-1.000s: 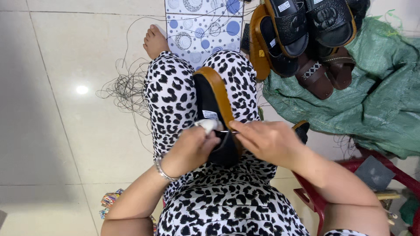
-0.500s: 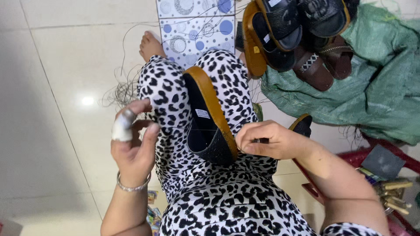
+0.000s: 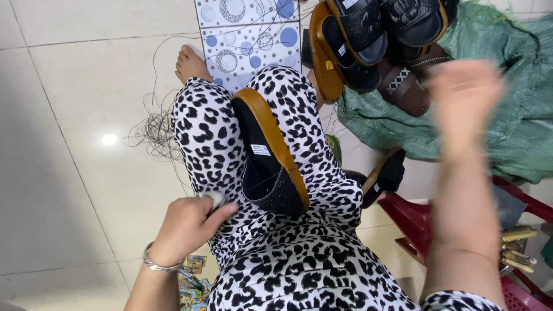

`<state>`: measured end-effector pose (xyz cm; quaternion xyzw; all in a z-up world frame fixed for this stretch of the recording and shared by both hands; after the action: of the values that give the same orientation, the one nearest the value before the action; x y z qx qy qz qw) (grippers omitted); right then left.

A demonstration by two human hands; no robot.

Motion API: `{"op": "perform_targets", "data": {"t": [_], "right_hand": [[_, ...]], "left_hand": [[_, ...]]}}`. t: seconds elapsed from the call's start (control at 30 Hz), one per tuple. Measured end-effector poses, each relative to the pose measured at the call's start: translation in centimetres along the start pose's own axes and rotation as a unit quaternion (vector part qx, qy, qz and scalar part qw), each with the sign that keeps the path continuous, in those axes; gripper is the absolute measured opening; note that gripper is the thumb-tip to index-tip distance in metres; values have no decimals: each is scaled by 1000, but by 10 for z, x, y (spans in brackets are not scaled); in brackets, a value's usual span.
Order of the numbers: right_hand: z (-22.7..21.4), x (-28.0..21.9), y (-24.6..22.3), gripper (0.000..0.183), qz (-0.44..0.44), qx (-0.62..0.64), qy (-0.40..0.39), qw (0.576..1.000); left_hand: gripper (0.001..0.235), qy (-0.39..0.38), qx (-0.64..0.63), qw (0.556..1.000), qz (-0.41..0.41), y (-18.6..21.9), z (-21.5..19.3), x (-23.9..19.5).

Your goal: The person sits on the floor and sews a black slip-on shoe with a yellow sole using a needle and thread. They repeatedly pass the needle through the shoe's upper and pull the thread tight to secure the stitches.

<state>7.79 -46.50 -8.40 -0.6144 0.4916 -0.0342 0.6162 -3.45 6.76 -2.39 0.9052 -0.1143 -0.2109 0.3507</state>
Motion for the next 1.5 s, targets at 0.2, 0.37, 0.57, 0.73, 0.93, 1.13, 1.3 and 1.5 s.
{"op": "perform_targets", "data": {"t": [0.2,0.37,0.57,0.73,0.93,1.13,1.3,1.5], "right_hand": [[-214,174,27,23,-76,-118,296,945],[35,-124,27,19,-385,-207,-227,870],[90,-205,21,38,-321,-204,-546,746],[114,-210,17,42,-86,-99,-543,829],[79,-128,28,21,-258,-178,-392,865],[66,-174,-13,50,-395,-429,-335,740],[86,-218,-12,40,-489,-360,-456,650],[90,-231,-14,40,-606,-404,-399,557]], "left_hand": [[32,-212,-352,905,115,1,-8,2],[45,-9,-800,585,136,-20,-9,65],[41,423,-393,809,106,14,-93,100],[30,250,-676,694,0,-55,-81,93],[31,301,-508,775,-223,-85,-79,73],[35,354,-443,784,-252,-87,-56,7],[16,94,-472,877,-10,37,-6,39],[24,-22,-470,882,14,58,19,30]]}}
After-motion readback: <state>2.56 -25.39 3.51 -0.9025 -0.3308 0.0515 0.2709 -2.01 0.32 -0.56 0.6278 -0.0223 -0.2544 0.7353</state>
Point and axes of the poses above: each hand's wrist, its own x-axis towards the middle knuckle, its own z-axis out of the palm, y = z × x, the point moved 2 cm from there along x, towards the middle knuckle, and after that the axes turned 10 degrees about y, right-handed, at the moved point
